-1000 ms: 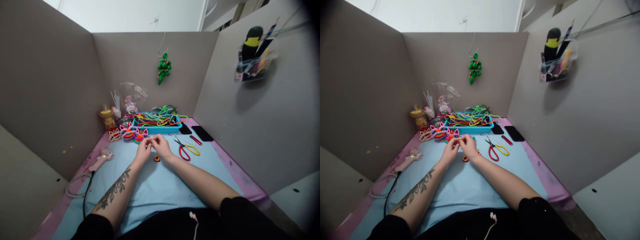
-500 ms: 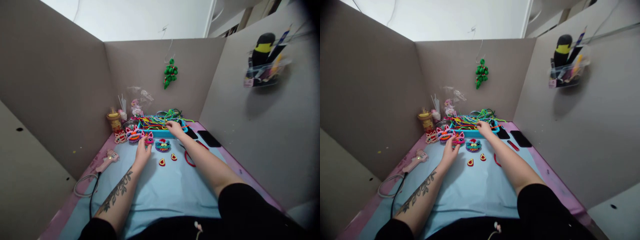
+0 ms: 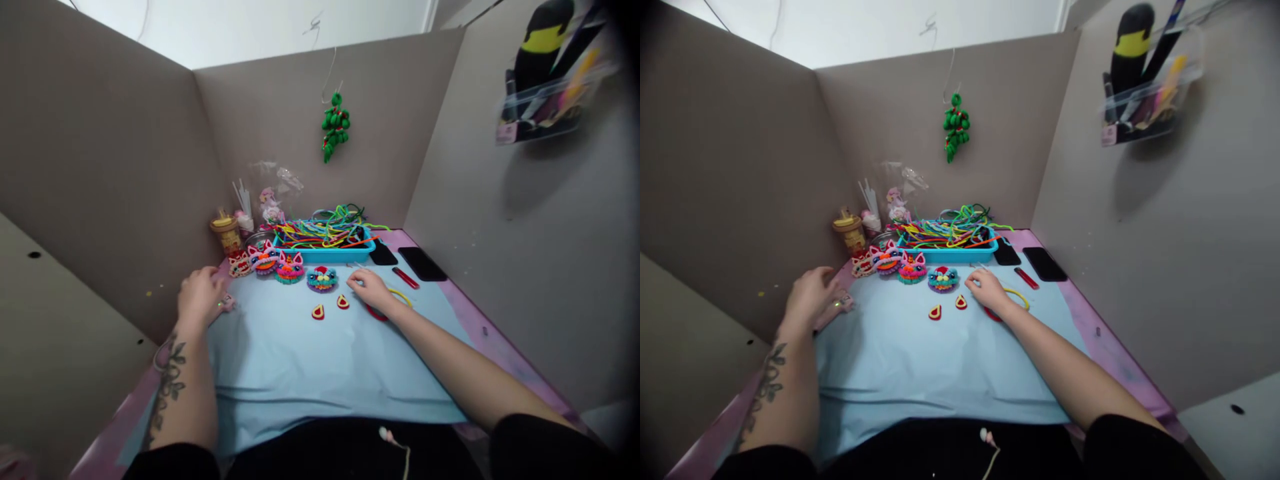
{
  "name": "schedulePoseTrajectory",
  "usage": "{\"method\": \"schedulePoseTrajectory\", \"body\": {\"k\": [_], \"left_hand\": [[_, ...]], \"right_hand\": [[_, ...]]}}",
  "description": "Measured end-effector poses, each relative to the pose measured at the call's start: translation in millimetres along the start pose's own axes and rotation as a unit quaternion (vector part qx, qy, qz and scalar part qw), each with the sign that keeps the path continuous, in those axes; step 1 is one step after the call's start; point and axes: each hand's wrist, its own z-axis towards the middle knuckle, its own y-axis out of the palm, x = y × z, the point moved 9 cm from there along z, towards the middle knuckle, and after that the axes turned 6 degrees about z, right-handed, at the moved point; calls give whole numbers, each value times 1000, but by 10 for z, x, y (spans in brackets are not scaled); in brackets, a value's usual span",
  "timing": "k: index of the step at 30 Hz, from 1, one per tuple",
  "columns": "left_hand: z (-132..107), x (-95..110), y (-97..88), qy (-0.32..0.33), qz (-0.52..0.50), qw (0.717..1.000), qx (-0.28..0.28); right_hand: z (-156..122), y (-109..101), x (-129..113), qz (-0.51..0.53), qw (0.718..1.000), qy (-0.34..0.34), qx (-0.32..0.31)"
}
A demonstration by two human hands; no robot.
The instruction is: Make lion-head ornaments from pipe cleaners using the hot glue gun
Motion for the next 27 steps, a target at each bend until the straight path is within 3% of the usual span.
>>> {"method": "schedulePoseTrajectory", "body": {"k": [2,4,6,9,12,17,22,25,27], "left_hand": [[-26,-213,63,1,84,993,-82],[-74,-338,248,4,127,979,-161],[-110,-400,450,4,141,970,-200],[-129,-458,664,-3,150,968,-201],[-153,-510,734,-15,158,968,-193],[-228,-452,556,-11,160,974,-161],[-265,-337,96,2,143,988,-52],[-273,-171,-128,40,5,999,23],[-304,-14,-100,54,-160,986,11]], "right_hand": [[-34,13,-56,-4,1000,-9,-6],[-60,8,-131,-7,1000,-18,-5],[-85,1,-205,-12,1000,-25,1],[-127,22,-287,-22,999,-39,3],[-156,61,-312,-30,999,-45,0],[-141,31,-296,-23,999,-41,12],[-110,-77,-183,-16,999,-2,31],[-108,16,-199,-11,1000,8,2],[-108,168,-313,-2,999,-12,-39]]}}
